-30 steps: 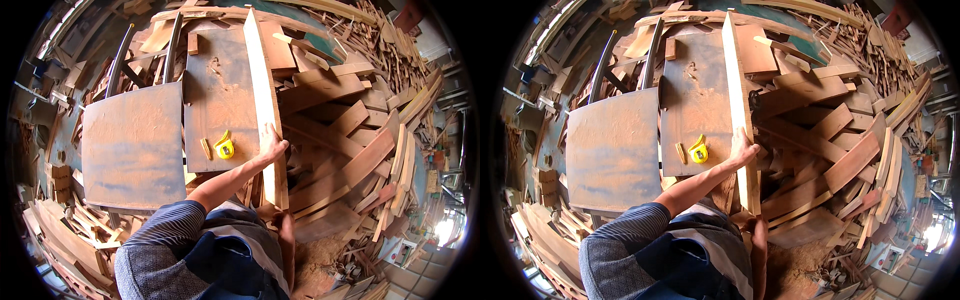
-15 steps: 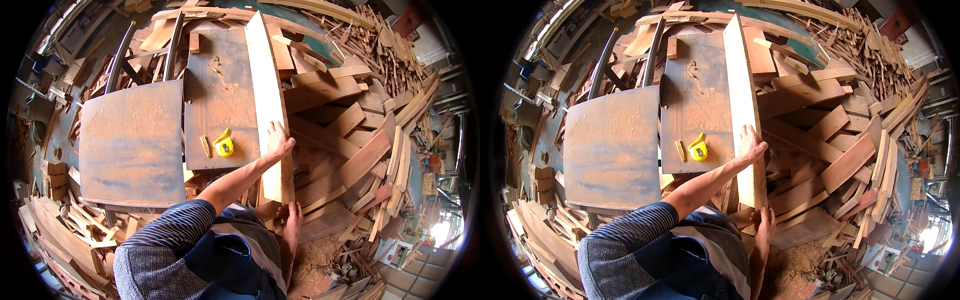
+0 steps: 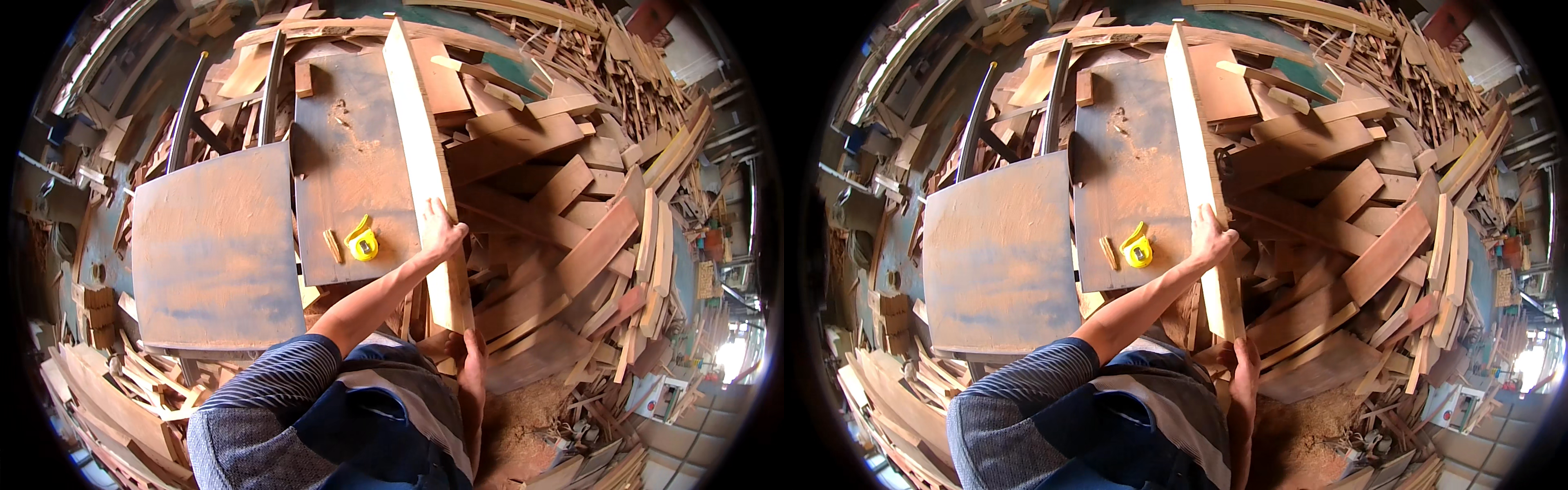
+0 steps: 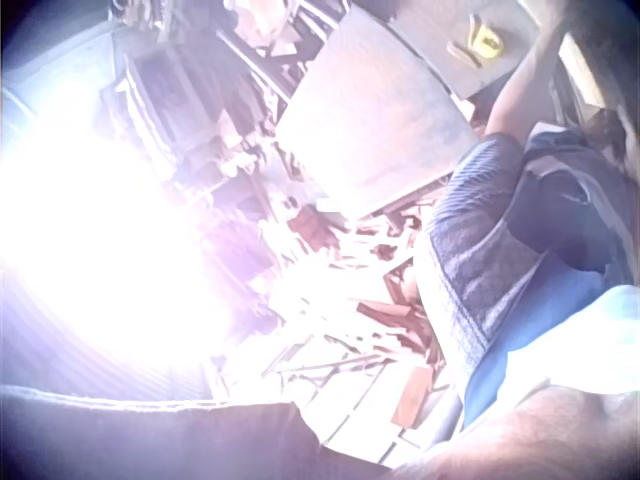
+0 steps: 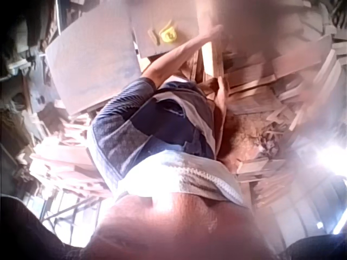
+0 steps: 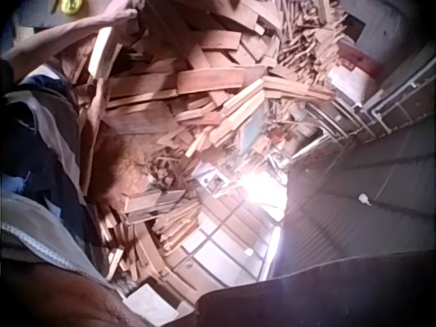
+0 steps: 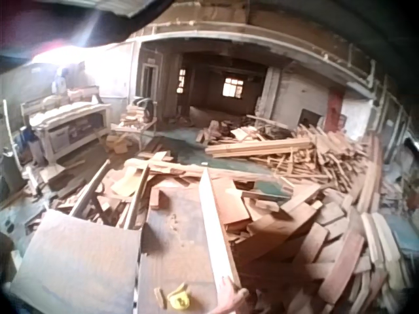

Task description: The person measures multiple wooden boards using a tape measure in a woodworking workshop, handling them one at a time and placing them on a machine surface.

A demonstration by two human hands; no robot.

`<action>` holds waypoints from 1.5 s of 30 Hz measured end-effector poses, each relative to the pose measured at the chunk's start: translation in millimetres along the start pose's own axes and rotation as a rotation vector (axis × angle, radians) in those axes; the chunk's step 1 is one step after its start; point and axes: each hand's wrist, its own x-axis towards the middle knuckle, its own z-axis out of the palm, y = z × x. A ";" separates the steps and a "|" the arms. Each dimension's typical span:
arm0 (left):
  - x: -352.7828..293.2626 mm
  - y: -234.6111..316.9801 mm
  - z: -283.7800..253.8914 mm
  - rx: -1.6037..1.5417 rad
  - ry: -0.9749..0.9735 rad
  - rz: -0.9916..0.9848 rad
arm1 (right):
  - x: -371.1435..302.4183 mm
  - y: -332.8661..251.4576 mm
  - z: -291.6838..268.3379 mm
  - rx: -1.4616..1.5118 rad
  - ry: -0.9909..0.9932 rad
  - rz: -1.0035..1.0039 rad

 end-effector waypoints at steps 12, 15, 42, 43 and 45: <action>-0.2 -37.5 -17.0 -0.224 0.152 0.174 | -8.0 -2.2 12.1 -0.068 -0.167 0.035; -0.3 -37.1 -22.3 -0.267 0.048 0.087 | -9.4 -2.5 14.3 -0.047 -0.169 0.052; 10.8 -44.3 4.0 -0.442 -0.074 0.114 | 13.5 38.7 -5.4 -0.347 -0.209 -0.251; 7.4 -38.9 3.9 -0.429 -0.047 0.108 | 13.5 38.8 -7.2 -0.345 -0.233 -0.226; 22.1 -50.3 -4.2 -0.358 0.041 0.140 | 10.5 21.0 1.6 -0.370 -0.294 -0.202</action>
